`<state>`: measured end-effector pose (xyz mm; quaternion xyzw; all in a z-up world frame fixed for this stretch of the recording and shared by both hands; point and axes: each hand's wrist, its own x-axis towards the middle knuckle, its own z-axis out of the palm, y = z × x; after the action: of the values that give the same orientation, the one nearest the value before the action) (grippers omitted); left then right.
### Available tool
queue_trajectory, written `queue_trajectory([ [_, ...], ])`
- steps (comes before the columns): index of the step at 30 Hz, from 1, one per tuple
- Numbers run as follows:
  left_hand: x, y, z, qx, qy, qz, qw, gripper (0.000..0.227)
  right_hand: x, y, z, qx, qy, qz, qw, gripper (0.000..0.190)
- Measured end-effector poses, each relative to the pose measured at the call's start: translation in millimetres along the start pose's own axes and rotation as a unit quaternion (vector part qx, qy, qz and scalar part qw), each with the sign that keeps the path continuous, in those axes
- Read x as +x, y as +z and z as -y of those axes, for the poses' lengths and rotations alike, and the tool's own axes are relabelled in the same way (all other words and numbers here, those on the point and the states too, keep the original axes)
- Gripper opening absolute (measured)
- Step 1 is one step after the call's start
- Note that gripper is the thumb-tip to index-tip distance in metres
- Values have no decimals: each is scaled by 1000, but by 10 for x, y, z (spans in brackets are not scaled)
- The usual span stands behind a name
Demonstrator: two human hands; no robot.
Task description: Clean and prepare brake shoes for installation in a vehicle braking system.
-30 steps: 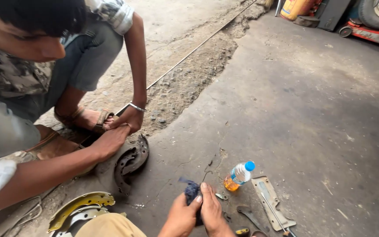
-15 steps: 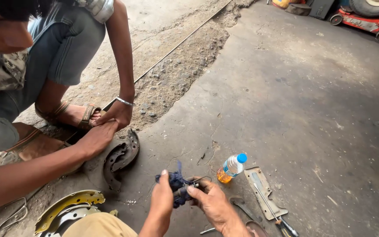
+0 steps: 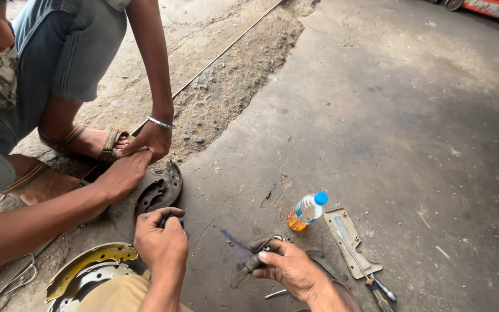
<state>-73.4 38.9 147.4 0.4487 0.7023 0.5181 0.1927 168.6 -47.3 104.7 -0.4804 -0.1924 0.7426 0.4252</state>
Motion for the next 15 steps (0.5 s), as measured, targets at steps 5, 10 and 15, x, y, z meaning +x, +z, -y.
queue_trajectory([
  [5, 84, -128, 51, 189, 111, -58, 974, 24, -41, -30, 122, 20, 42, 22, 999, 35],
  [10, 109, -168, 45, 276, 198, -93, 936, 26, 29, -389, 136, -24, 50, 22, 998, 29],
  [15, -18, 146, 143, 427, 57, 273, 860, 36, 28, -352, 184, -18, 36, 26, 999, 18],
])
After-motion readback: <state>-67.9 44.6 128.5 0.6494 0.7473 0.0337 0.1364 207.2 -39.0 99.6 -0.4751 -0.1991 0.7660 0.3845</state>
